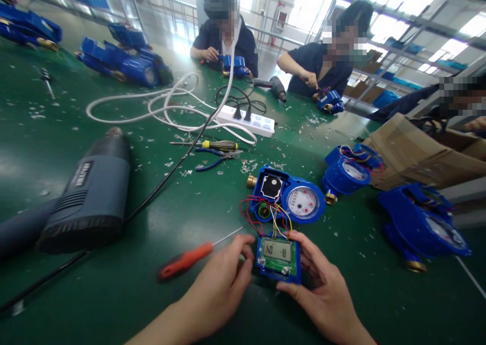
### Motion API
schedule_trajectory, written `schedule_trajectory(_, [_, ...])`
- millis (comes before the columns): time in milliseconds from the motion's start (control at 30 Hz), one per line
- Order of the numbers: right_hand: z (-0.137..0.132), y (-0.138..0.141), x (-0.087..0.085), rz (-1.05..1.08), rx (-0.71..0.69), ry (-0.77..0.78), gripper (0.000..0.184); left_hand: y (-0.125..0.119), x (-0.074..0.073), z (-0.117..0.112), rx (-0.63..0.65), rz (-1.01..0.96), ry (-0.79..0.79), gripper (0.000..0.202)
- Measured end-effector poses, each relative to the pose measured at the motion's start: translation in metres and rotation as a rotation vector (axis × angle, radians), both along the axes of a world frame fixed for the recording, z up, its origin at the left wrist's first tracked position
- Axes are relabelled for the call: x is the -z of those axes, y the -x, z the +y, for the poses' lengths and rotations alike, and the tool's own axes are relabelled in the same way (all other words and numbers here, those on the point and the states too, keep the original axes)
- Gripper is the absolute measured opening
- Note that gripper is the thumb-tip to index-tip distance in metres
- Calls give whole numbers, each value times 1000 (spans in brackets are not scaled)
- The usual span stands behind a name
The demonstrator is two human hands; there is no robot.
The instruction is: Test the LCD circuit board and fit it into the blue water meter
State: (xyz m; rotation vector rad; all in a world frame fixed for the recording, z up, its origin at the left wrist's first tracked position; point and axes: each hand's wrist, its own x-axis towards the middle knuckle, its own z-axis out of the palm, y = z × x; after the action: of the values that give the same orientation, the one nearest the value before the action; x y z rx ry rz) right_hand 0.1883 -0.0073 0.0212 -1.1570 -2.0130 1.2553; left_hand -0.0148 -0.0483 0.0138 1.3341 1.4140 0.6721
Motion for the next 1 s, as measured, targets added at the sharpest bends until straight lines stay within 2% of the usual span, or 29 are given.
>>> schedule_trajectory(67, [-2, 1, 3, 33, 18, -11, 66, -4, -1, 5, 3, -181, 134, 35])
schedule_trajectory(133, [-3, 1, 8, 44, 25, -51, 66, -7, 0, 9, -7, -281, 218, 45])
schedule_trajectory(267, [-4, 0, 15, -14, -22, -262, 69, -5, 5, 18, -41, -307, 232, 47])
schedule_trajectory(400, [-4, 2, 15, -81, -47, -444, 70, -2, 2, 28, -28, -296, 252, 42])
schedule_trajectory(567, [-1, 5, 14, -96, -52, -433, 68, -5, -3, 37, -98, -132, 218, 24])
schedule_trajectory(767, [-4, 7, 21, -51, 6, -290, 63, -7, -3, 37, -146, -59, 132, 21])
schedule_trajectory(900, [-7, 6, 23, -124, 50, -311, 66, -6, -3, 35, -121, -157, 116, 23])
schedule_trajectory(1000, [-6, 5, 23, -184, 37, -424, 67, -5, -3, 33, -93, -48, -9, 27])
